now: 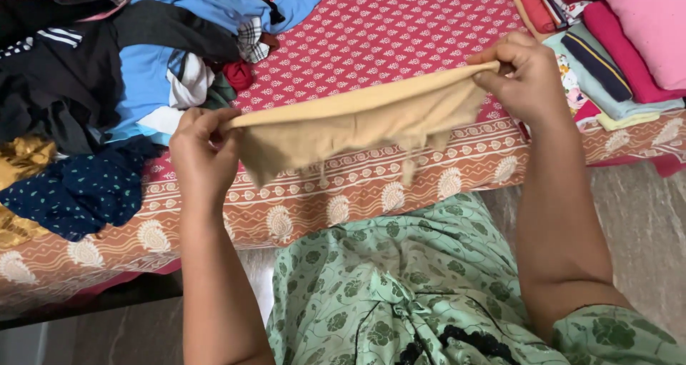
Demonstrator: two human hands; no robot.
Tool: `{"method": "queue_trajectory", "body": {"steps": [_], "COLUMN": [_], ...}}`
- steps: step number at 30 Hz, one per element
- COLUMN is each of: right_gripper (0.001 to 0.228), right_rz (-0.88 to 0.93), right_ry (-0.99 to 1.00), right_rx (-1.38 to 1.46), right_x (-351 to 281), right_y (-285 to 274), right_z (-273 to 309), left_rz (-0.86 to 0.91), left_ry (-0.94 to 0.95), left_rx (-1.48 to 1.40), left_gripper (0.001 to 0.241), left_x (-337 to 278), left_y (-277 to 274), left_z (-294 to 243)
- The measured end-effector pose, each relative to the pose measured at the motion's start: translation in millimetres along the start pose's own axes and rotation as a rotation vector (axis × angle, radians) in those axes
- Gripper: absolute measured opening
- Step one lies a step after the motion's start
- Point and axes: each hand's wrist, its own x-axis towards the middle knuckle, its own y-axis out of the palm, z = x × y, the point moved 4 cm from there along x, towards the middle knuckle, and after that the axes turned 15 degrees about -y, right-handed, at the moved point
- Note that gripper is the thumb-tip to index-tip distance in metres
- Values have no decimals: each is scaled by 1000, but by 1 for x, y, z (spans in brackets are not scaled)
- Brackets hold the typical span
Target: Fold various items of clothing including a pink top, a dark blue skirt, and a yellow top on a bed.
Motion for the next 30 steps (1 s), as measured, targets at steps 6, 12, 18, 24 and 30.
{"method": "queue_trajectory", "body": {"steps": [6,12,18,24,30], "right_gripper": [23,15,16,16,33], "right_rz": [-17,-88,-236,-283,-4], "right_ry": [-196,9,56,366,664], "right_rx": [-234,419,618,407,-261], "right_x": [-3,-31,-18,-51,-128], "right_y": [-7,-18,9,79,126], "right_z": [21,-49,-83,-233,-293], "left_rz": [-142,345,376,133,-139], "left_ry": [146,-200,-334,-531,-481], "left_rx": [74,-758,-893,-695,-26], "left_gripper": [19,12,13,20,33], "left_x": [-3,9,38,57,-7], "left_y": [-4,9,35,137,170], "left_z": [7,58,67,199,274]}}
